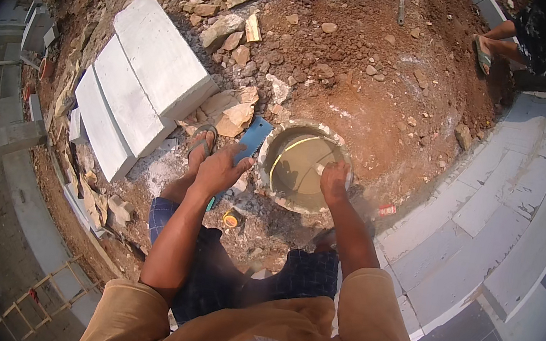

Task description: The person scoops mortar from a basin with a trowel and applies it to the back of white rectangular tiles. They then place the tiles onto a low concrete wall, pressing them into position. Another worker is visible nearby using a hoe to prepare the ground.

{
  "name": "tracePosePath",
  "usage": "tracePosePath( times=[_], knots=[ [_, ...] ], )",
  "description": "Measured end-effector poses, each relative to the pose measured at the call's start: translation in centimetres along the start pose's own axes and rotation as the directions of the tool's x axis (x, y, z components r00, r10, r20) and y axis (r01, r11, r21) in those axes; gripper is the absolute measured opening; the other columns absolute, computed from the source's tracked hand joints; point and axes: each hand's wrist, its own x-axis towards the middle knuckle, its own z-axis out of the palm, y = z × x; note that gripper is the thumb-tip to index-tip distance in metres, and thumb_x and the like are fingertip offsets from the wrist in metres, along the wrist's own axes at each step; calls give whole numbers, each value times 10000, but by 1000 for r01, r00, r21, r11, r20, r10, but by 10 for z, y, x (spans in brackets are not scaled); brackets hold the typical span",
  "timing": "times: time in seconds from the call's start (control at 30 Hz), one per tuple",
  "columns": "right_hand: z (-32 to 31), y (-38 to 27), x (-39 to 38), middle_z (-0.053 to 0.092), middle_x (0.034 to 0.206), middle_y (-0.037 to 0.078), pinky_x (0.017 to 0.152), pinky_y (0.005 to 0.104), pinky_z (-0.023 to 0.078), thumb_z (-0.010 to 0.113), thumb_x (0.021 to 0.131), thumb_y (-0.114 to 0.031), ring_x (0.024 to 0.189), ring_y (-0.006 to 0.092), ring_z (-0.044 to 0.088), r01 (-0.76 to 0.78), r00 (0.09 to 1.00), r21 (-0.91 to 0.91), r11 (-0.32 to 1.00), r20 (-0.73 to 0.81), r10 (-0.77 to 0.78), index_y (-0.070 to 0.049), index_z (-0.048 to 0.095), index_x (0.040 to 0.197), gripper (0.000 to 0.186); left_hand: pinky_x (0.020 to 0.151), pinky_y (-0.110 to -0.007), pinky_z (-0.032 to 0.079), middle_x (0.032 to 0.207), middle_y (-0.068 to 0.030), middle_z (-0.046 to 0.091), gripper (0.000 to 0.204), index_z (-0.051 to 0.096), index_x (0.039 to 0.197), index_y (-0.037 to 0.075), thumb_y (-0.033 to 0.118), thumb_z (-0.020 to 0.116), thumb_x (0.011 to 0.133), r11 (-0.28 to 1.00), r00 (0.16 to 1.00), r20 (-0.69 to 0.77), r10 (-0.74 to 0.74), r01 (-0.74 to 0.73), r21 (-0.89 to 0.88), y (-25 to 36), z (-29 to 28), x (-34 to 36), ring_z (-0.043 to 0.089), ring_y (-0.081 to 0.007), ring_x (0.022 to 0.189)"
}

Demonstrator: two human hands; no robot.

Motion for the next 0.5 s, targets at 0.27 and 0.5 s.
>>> tracePosePath(
  times=[0.27, 0.5],
  knots=[
    [-90, -18, -64, 697, 1101, 177, 903, 456, 538, 767, 775, -383, 1034, 346, 679, -407, 867, 211, 889, 397, 303, -58, 684, 1074, 449, 822, -526, 542, 1104, -224, 680, 524, 601, 1245, 57, 470, 645, 924, 988, 967, -224, 121, -139, -65, -7, -32, 23, 685, -414, 982],
    [-92, -41, -143, 705, 1073, 199, 871, 484, 524, 743, 799, -418, 1025, 385, 672, -582, 813, 567, 583, 385, 437, -47, 675, 1101, 482, 866, -500, 530, 1188, -217, 683, 524, 612, 1293, 88, 486, 598, 952, 986, 977, -130, 168, -164, 41, 3, -40, -9, 669, -399, 1077]
  ],
)
